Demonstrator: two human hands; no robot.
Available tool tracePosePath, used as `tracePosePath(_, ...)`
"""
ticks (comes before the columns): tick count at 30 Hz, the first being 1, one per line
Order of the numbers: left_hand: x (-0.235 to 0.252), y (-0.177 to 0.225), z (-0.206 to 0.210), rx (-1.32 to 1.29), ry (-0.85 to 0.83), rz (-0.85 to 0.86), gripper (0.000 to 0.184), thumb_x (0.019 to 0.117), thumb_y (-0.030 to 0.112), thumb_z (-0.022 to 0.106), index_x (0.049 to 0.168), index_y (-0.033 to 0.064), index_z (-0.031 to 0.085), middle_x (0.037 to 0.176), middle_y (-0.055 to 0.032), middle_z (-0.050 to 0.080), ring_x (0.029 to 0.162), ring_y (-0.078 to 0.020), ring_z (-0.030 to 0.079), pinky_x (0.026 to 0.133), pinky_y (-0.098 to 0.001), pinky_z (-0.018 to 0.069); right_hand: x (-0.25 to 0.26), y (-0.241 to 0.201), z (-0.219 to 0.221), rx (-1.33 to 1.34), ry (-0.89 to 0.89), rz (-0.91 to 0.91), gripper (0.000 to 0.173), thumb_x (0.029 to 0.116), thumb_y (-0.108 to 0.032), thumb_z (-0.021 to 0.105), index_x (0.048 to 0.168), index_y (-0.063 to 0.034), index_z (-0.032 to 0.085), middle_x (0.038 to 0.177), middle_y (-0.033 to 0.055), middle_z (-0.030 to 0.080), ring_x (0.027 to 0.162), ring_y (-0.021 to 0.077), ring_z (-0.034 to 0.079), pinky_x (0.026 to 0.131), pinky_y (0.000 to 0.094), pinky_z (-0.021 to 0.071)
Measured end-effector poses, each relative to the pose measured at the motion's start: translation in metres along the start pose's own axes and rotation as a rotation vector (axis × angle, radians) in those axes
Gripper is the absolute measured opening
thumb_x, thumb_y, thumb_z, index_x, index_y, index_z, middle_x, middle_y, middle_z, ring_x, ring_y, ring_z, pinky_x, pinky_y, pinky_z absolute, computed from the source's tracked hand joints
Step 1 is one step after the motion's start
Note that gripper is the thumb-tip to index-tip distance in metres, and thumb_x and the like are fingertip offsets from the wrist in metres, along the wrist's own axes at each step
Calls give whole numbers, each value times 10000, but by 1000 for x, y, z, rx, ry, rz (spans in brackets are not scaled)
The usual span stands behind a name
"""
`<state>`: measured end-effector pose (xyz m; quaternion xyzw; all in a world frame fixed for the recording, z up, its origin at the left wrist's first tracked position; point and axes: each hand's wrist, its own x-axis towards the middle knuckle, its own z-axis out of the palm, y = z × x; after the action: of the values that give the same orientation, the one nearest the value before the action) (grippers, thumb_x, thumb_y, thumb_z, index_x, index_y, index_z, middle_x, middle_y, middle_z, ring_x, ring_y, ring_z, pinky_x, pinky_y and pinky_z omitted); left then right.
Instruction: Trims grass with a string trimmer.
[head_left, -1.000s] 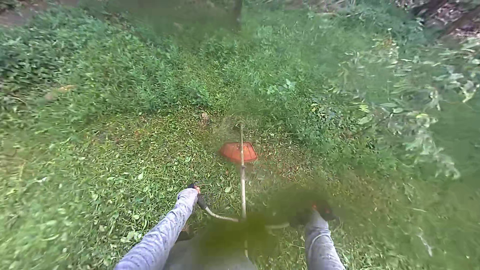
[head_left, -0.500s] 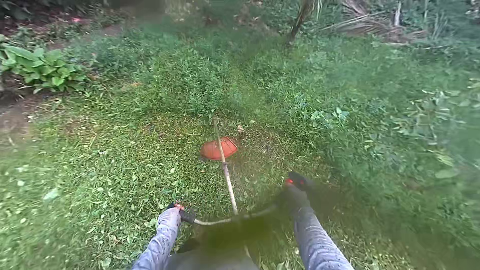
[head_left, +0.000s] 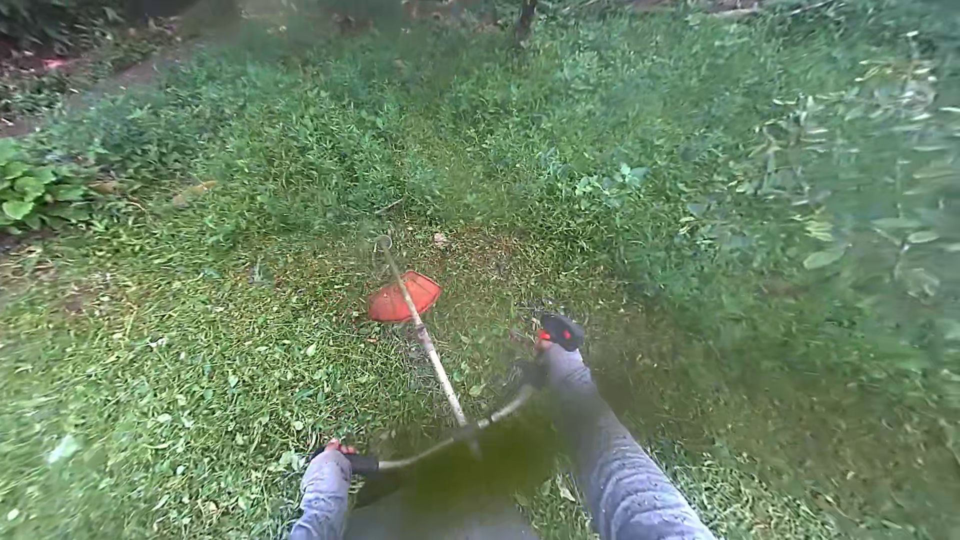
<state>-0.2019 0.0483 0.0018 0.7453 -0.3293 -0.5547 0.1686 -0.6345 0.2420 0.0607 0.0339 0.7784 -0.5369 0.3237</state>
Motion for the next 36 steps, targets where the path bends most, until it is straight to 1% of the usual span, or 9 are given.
tracePosePath(9,-50,-27,179,226,-244,73,389,1129,308,397,1036,-25,576,700,-68,562,599,-150,573,645,-339,544,-41,97,-223,332,398,25,262,992,23,526,1249,69,505,858,84,565,657,101,557,621,269,527)
tracePosePath(16,-91,-35,330,438,-611,180,316,1126,256,407,1001,-10,526,653,-41,530,558,-132,555,610,-324,542,-119,176,-336,592,817,179,241,1020,19,484,1256,67,495,798,74,559,597,112,537,592,282,526)
tracePosePath(19,-132,-29,389,795,-748,261,397,1133,248,385,1137,-100,577,820,-151,633,707,-184,603,752,-364,544,-154,183,-359,530,933,332,250,1028,24,454,1271,81,470,867,100,543,648,105,531,637,257,512)
tracePosePath(21,-176,-20,426,1013,-840,284,447,1140,267,361,1256,-113,564,1037,-223,658,899,-238,625,905,-405,517,-179,164,-370,336,851,548,389,1057,-18,391,1430,93,399,1211,218,593,943,159,606,890,271,498)
tracePosePath(27,-260,8,535,1646,-1010,593,504,1114,430,392,1302,43,655,1265,-143,696,1218,-264,637,1095,-482,449,-194,173,-375,655,1265,589,336,1036,-25,401,1357,68,432,1056,167,546,802,155,540,742,292,500)
tracePosePath(28,-273,15,550,1798,-1007,682,529,1105,470,374,1330,82,655,1325,-132,677,1281,-273,611,1119,-507,434,-196,157,-374,683,1261,588,361,1047,-31,392,1391,79,415,1125,199,546,858,177,536,798,306,489)
tracePosePath(30,-285,24,574,1928,-990,774,541,1088,505,371,1346,122,652,1353,-119,669,1315,-285,594,1126,-530,434,-201,131,-367,619,1224,513,379,1064,-43,402,1400,131,411,1190,263,566,908,194,580,839,318,507)
tracePosePath(32,-277,29,593,1831,-1008,723,530,1096,493,380,1310,105,672,1293,-110,701,1277,-269,619,1120,-508,439,-177,161,-359,527,1381,352,333,1020,-51,409,1290,143,430,992,206,516,729,147,523,634,282,484)
tracePosePath(36,-252,39,609,1679,-965,698,518,1096,473,408,1224,70,707,1190,-109,735,1167,-247,672,1065,-482,481,-136,139,-382,685,1253,640,408,1078,-46,352,1470,69,350,1250,236,535,943,202,544,870,334,477)
